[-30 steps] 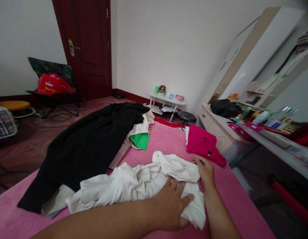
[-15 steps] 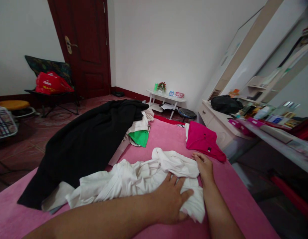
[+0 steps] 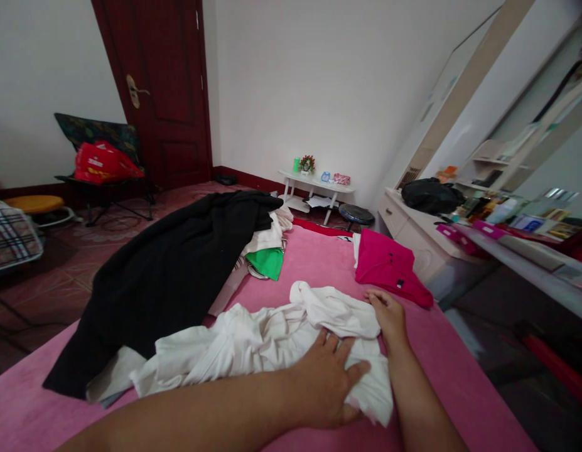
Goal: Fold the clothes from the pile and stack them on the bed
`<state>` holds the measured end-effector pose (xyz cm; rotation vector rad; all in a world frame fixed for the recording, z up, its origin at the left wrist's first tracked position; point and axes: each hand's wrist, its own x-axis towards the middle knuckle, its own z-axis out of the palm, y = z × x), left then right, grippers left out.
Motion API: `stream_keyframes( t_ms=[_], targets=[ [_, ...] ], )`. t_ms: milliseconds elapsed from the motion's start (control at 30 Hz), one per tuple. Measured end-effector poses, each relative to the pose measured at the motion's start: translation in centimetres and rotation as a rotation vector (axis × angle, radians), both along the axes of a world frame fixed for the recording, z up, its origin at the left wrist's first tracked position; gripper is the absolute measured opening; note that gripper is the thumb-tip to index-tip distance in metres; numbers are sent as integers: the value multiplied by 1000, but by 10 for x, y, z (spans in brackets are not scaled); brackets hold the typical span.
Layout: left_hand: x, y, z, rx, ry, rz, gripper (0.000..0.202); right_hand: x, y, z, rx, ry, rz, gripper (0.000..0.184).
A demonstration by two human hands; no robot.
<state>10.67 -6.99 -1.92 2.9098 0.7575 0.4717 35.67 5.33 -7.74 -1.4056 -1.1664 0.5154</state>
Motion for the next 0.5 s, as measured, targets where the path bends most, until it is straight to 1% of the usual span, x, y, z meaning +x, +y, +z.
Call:
stream_keyframes(
  t_ms=[333, 500],
  targets=[
    [1, 2, -2, -11, 15, -1, 66, 4, 4, -5, -29, -33, 13, 26],
    [0, 1, -1, -10, 28, 2, 66, 2, 0, -2, -19, -25, 17, 26]
  ],
)
